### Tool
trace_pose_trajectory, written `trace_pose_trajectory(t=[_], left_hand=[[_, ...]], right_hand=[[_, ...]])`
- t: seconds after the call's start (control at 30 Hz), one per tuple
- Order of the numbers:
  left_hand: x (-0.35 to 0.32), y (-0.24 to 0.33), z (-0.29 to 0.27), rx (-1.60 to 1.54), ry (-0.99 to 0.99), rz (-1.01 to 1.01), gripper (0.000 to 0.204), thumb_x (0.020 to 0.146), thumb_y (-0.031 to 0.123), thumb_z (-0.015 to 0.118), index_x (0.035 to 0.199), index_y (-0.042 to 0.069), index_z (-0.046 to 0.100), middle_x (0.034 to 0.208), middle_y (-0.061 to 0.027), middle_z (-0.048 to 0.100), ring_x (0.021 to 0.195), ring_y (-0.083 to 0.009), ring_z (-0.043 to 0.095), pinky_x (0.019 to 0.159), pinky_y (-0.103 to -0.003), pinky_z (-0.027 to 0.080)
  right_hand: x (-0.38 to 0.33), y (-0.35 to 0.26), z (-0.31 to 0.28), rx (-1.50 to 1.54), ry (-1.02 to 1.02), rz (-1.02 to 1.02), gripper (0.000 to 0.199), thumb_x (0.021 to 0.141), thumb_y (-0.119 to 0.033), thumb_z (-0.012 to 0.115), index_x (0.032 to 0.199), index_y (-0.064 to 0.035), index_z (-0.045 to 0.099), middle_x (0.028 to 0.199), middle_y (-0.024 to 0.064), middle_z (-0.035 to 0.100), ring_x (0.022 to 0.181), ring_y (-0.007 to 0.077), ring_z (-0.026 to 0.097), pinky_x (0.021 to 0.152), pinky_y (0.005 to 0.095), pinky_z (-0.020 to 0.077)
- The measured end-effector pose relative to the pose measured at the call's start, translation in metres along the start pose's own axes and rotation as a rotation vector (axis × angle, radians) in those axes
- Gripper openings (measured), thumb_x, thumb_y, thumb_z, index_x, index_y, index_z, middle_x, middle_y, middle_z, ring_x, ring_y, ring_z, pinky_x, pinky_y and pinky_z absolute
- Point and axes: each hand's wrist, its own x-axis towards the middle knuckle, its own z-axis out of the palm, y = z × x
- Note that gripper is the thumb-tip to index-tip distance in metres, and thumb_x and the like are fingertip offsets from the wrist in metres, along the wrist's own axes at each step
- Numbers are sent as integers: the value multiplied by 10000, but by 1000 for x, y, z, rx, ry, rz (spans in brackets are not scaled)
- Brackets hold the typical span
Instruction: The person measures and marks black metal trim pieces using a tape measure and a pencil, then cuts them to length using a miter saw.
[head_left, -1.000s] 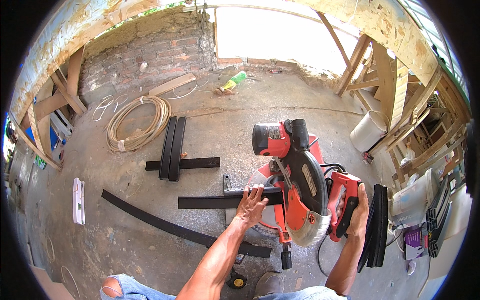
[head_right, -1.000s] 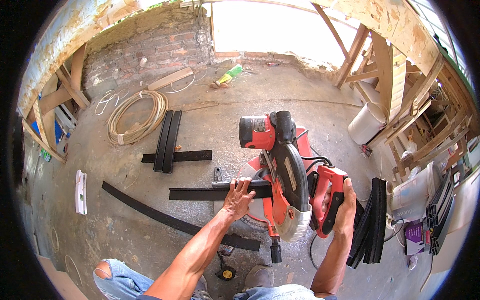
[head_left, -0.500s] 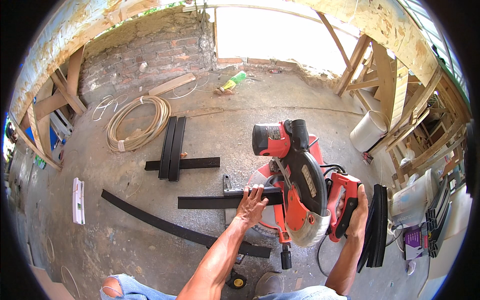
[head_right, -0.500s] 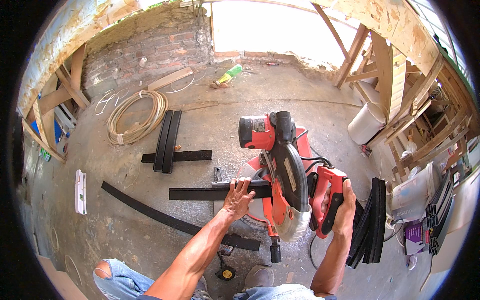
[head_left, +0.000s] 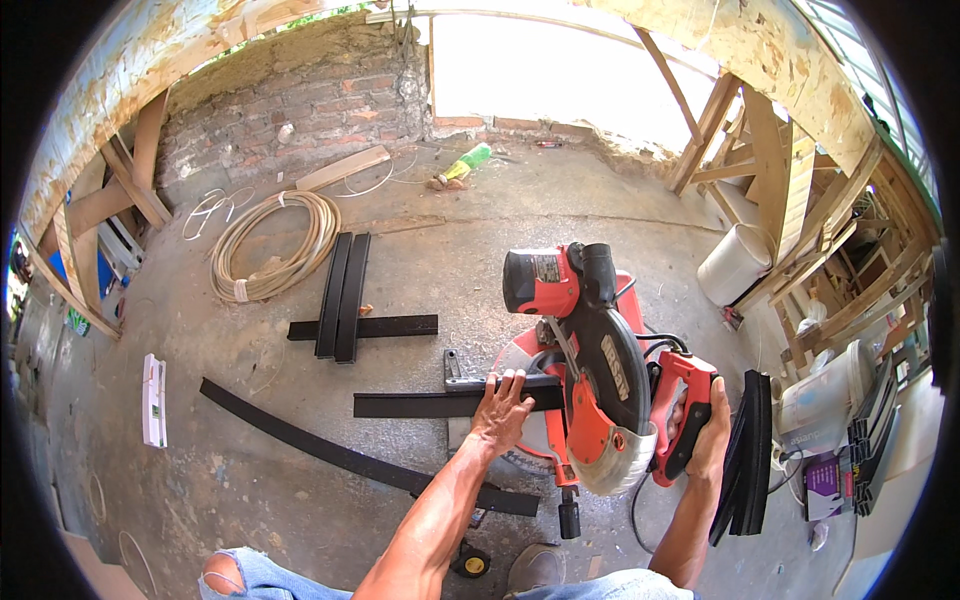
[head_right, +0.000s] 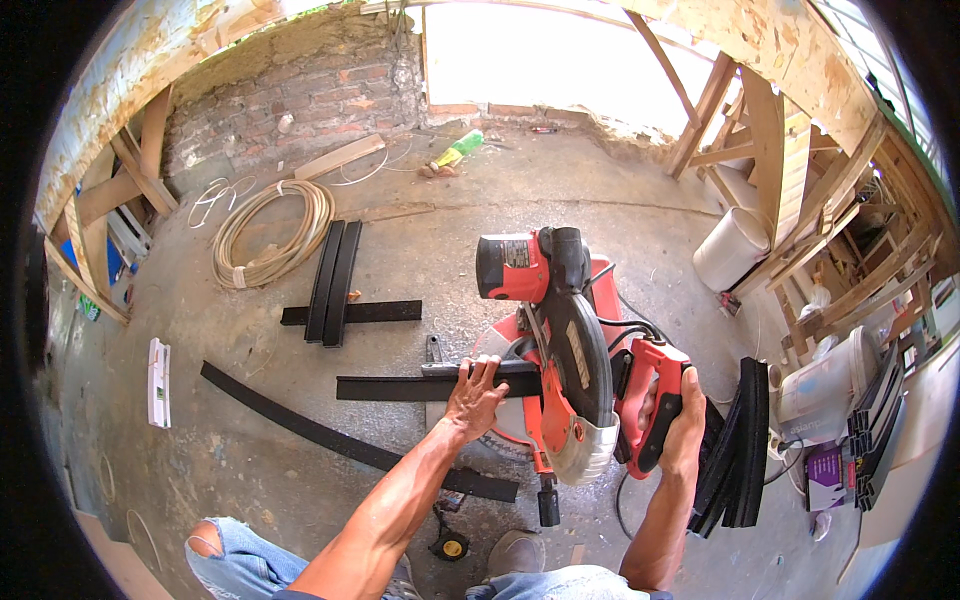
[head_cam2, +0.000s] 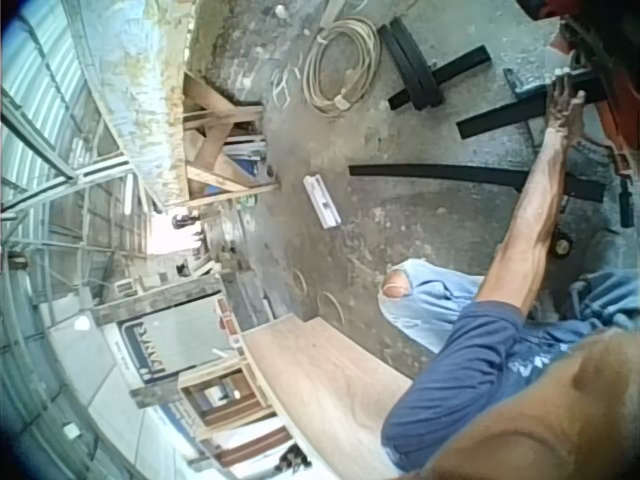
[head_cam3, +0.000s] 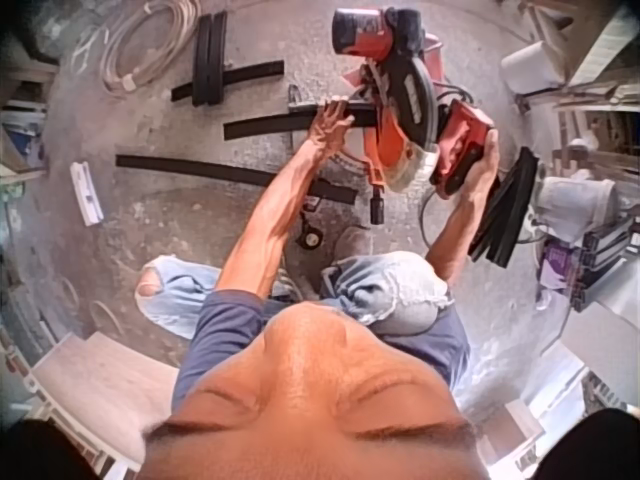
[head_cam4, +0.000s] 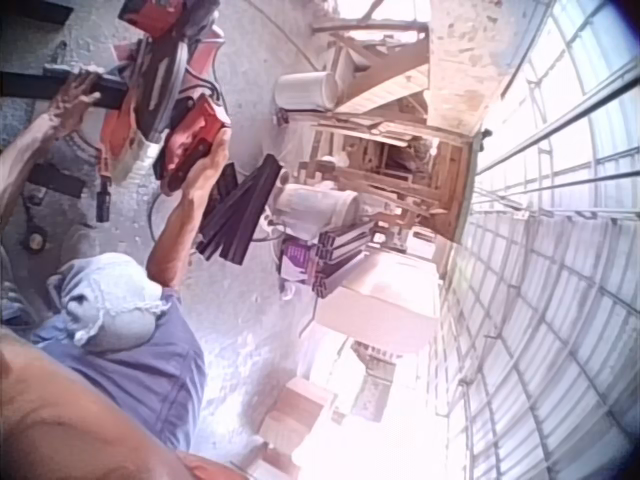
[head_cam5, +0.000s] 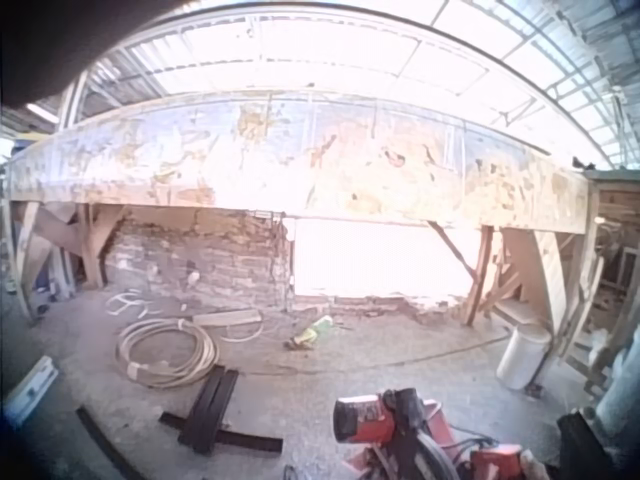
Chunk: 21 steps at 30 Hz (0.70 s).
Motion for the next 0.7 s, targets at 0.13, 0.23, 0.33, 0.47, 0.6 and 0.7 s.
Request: trace_pose_trajectory(t=[0.13, 0.23, 0.33, 0.47, 0.6, 0.7], left_hand=[[2, 1, -1, -8, 15, 5, 307, 793, 143, 689, 1096, 106, 724, 1406, -207, 424, 1373, -369, 343, 1151, -579, 225], [1, 0, -1, -11, 14, 4, 304, 786, 142, 688, 1085, 100, 727, 1403, -207, 429, 1370, -368, 347, 1151, -580, 227], [2, 2, -3, -11, 36, 11, 304, 781, 138, 686, 1080, 98, 728, 1395, -211, 436, 1365, -372, 352, 1149, -578, 229], [2, 2, -3, 43, 37, 9, 303, 776, 193, 762, 1064, 102, 736, 1371, -187, 434, 1347, -363, 359, 1123, -565, 249], [1, 1, 1, 35, 78, 14, 278, 774, 177, 750, 1042, 107, 747, 1363, -193, 438, 1347, -366, 357, 1121, -566, 252], [2, 1, 1, 15, 81, 13, 273, 768, 164, 741, 1035, 107, 749, 1358, -194, 438, 1346, -371, 355, 1123, -565, 251]], right_hand=[[1, 5, -7, 0, -3, 4, 619, 1009, -594, 400, 870, -33, 622, 621, 34, 571, 479, 127, 550, 443, 267, 459], [1, 9, -6, 10, -2, 2, 619, 1008, -595, 399, 883, -31, 619, 628, 38, 576, 476, 132, 552, 442, 268, 460], [0, 12, -9, 32, -35, -34, 614, 1008, -596, 399, 907, -30, 615, 637, 40, 579, 481, 136, 555, 444, 266, 461], [-5, 11, -7, 35, -23, 9, 618, 974, -651, 436, 885, -66, 613, 646, 27, 559, 515, 145, 536, 481, 282, 449], [-7, 13, -7, 42, -36, -2, 613, 984, -638, 423, 899, -60, 607, 653, 32, 554, 526, 151, 539, 482, 286, 446], [-7, 16, -7, 40, -34, -28, 613, 1000, -611, 395, 909, -42, 604, 645, 41, 562, 508, 149, 547, 467, 284, 452]])
